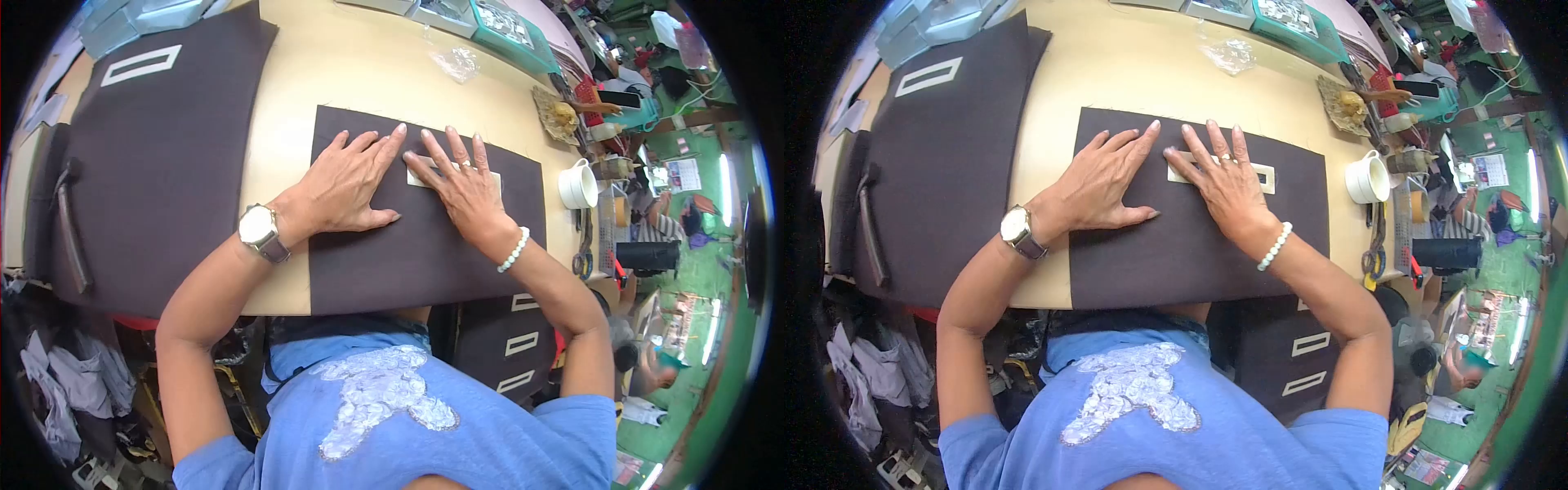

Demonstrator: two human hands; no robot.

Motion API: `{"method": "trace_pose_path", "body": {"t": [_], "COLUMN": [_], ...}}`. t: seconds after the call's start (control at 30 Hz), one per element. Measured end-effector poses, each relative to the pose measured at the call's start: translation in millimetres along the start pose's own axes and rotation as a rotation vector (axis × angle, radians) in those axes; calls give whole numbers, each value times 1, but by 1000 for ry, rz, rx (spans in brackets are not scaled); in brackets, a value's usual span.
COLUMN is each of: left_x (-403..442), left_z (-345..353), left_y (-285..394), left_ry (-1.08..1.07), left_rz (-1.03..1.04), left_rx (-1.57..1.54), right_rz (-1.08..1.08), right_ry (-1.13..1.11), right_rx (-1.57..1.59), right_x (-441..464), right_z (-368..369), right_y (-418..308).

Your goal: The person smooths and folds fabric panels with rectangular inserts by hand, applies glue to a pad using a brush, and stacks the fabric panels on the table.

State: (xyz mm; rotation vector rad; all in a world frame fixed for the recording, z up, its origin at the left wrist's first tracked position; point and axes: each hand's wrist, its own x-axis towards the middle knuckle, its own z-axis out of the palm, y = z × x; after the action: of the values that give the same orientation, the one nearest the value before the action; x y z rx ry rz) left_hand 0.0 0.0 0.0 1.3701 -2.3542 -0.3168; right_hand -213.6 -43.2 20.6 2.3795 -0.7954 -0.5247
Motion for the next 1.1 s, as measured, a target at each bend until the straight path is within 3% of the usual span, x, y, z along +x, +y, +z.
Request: {"method": "trace_pose_path", "body": {"t": [0.17, 0.2, 0.3, 0.4, 0.47, 0.53, 0.63, 0.7, 0.73, 0.83, 0.87, 0.97, 1.03, 1.1], "left_x": [13, 15, 20, 24, 18, 10, -15, -44, -61, -96, -103, -106, -98, -84], "left_z": [-17, -18, -26, -35, -32, -33, -49, -49, -45, -35, -28, -8, -1, -7], "left_y": [-6, -4, 2, 2, 0, 1, 24, 43, 50, 80, 85, 82, 75, 68], "left_ry": [-53, -94, -214, -311, -258, -202, -106, -42, -48, -35, 68, 330, 454, 495], "left_rz": [2, -20, -53, -34, 44, 96, 74, -128, -209, -395, -423, -443, -377, -516], "left_rx": [-54, -51, -8, 39, 137, 279, 562, 450, 437, 456, 359, 106, -11, -284], "right_rz": [-150, -182, -218, -131, 221, 587, 1025, 1227, 1255, 1296, 1265, 1361, 1303, 1210], "right_ry": [100, 127, -76, 188, 371, 451, 344, 257, 225, 379, 403, 418, 575, 708], "right_rx": [99, 262, 624, 1265, 1349, 1016, 807, 812, 695, 794, 738, 1231, 1440, 1641], "right_x": [-14, -18, -27, -47, -77, -113, -168, -195, -203, -205, -200, -194, -193, -194], "right_z": [8, 6, -10, 23, 32, 37, 62, 66, 73, 72, 64, 64, 71, 78], "right_y": [8, 11, 28, 44, 42, 35, 13, -3, -12, -24, -20, -2, 16, 38]}}
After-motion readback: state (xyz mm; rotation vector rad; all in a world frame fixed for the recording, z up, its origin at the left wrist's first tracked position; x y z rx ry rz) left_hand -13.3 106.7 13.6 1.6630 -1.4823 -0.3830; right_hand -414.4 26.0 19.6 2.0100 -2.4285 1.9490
